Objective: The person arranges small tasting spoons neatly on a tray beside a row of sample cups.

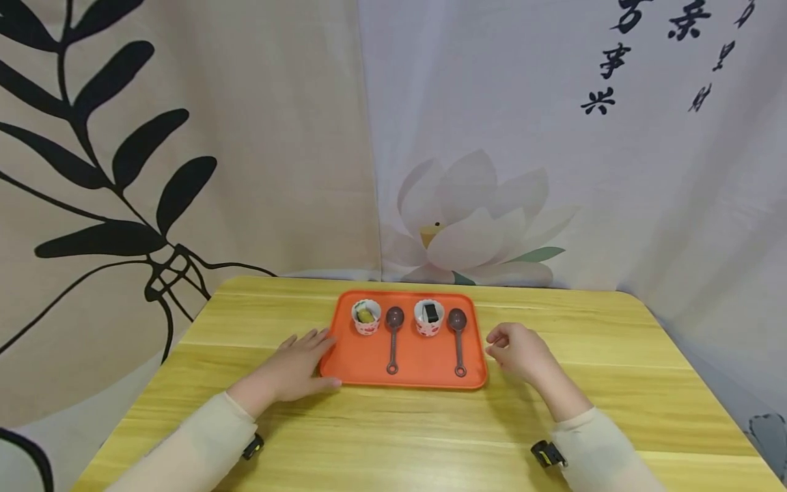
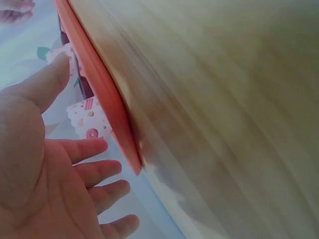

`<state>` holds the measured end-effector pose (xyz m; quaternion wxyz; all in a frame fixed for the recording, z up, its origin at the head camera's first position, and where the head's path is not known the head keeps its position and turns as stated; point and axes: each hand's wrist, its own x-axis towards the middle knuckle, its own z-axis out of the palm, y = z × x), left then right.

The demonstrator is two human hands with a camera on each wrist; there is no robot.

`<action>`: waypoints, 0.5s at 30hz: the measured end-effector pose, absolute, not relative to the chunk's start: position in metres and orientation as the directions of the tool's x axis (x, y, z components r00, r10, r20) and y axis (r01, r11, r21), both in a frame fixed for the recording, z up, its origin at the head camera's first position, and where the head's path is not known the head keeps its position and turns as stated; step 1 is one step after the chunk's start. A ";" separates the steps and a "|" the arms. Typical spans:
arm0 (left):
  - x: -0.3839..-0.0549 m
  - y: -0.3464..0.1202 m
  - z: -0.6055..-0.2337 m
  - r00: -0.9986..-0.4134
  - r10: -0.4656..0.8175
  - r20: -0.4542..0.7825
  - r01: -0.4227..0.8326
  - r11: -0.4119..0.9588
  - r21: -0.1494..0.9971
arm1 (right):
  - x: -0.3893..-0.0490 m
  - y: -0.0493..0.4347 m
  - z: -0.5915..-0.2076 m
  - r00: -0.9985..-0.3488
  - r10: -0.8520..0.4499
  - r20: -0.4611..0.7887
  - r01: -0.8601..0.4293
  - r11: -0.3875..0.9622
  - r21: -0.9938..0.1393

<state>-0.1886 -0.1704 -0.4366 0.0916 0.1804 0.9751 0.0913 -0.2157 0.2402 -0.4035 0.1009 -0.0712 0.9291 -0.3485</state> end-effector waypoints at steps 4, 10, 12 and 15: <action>-0.181 -0.177 -0.432 -0.918 0.389 -0.084 0.368 0.910 0.191 | -0.212 0.245 -0.402 -0.970 -0.218 -0.105 -0.104 0.765 -0.635; -0.172 -0.186 -0.426 -0.912 0.410 -0.003 0.401 0.894 0.201 | -0.207 0.256 -0.404 -0.967 -0.252 -0.047 -0.176 0.786 -0.593; -0.170 -0.189 -0.425 -0.909 0.416 0.018 0.410 0.889 0.205 | -0.206 0.260 -0.405 -0.965 -0.264 -0.012 -0.210 0.795 -0.569; -0.167 -0.193 -0.425 -0.909 0.415 0.037 0.413 0.888 0.201 | -0.205 0.265 -0.405 -0.961 -0.271 0.057 -0.259 0.808 -0.530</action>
